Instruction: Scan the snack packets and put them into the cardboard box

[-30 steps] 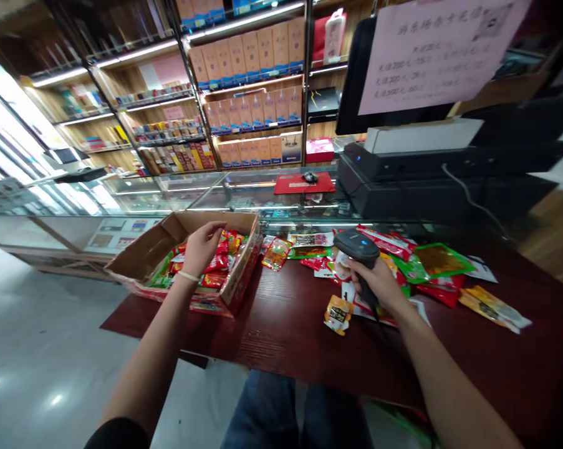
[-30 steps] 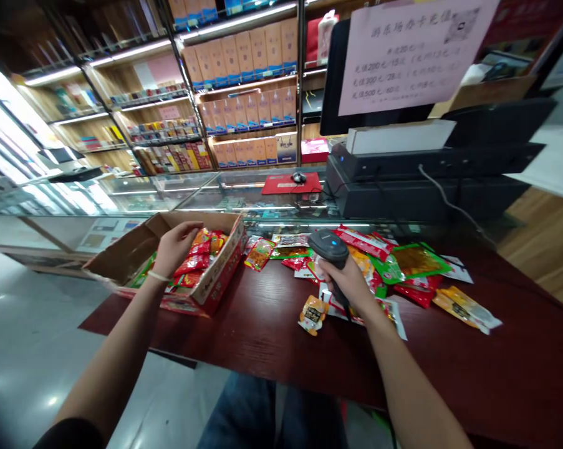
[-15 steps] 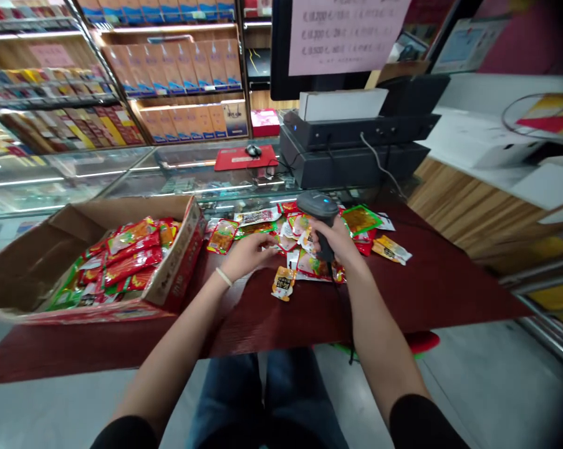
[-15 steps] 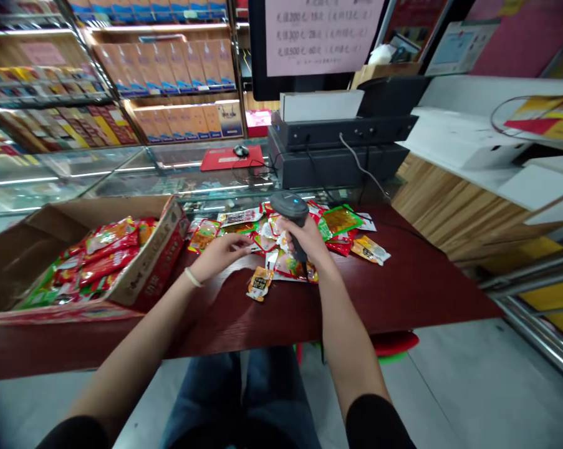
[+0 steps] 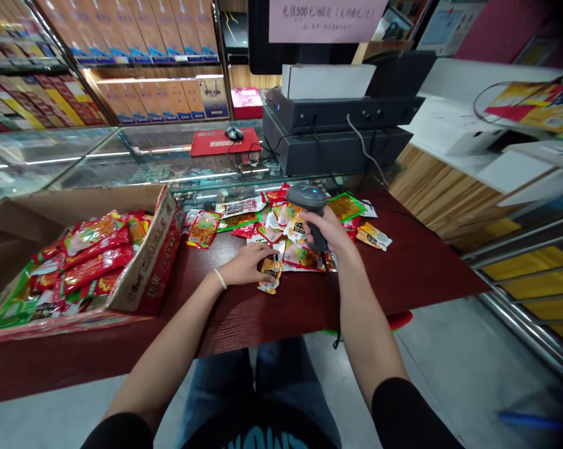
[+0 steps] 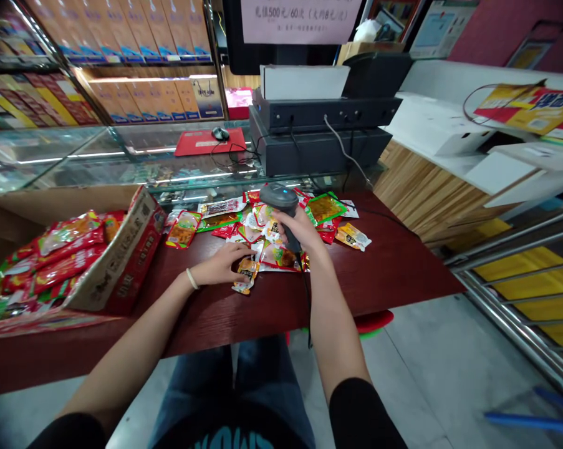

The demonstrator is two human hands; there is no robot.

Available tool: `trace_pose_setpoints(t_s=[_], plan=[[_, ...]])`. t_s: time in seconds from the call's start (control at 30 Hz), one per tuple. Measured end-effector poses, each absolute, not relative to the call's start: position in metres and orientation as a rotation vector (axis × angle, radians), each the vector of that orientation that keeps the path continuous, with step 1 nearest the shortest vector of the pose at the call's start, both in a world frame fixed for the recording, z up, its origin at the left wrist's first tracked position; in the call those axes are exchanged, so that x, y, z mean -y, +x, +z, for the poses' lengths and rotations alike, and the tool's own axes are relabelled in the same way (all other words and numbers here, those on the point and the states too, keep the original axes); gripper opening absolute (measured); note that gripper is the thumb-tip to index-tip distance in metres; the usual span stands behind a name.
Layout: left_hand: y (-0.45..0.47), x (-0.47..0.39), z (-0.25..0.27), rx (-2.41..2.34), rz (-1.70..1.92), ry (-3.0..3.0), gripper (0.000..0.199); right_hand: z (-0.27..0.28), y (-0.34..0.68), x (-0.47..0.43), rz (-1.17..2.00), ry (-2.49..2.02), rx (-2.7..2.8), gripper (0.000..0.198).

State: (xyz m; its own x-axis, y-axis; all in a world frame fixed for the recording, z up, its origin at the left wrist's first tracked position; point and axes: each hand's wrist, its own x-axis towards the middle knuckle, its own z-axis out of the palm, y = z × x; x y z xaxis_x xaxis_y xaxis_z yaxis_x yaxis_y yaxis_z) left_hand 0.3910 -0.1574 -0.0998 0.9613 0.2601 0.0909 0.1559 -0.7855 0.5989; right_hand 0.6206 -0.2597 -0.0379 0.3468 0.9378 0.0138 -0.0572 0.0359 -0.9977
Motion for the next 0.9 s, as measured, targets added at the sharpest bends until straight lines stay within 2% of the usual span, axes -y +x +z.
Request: trace_pose_setpoints(t_s=[0.07,0.1,0.23,0.3,0.4,0.53,0.77,0.9], plan=[[0.389,0.161,-0.096,-0.331,0.152,2.529,0.075,-0.039,0.620,0.259,0.999,-1.296,0.925,0.028],[0.388,0.161,-0.095,-0.349,0.135,2.522,0.072,-0.040,0.619,0.258,1.022,-1.299,0.933,0.028],[0.388,0.154,-0.098,-0.465,0.262,2.319,0.034,-0.044,0.614,0.257,1.073,-1.291,0.971,0.031],[0.388,0.146,-0.102,-0.607,0.461,2.099,0.025,-0.045,0.611,0.256,1.087,-1.286,0.982,0.032],[0.387,0.134,-0.108,-0.779,0.746,1.577,0.029,-0.045,0.606,0.254,1.099,-1.313,0.980,0.033],[0.381,0.121,-0.110,-0.729,0.921,0.972,0.032,-0.041,0.598,0.252,1.080,-1.315,0.955,0.034],[0.376,0.114,-0.107,-0.543,1.011,0.600,0.025,-0.049,0.587,0.247,1.127,-1.287,0.924,0.036],[0.378,0.112,-0.103,-0.513,1.059,0.457,0.031,-0.053,0.580,0.245,1.157,-1.304,0.931,0.038]])
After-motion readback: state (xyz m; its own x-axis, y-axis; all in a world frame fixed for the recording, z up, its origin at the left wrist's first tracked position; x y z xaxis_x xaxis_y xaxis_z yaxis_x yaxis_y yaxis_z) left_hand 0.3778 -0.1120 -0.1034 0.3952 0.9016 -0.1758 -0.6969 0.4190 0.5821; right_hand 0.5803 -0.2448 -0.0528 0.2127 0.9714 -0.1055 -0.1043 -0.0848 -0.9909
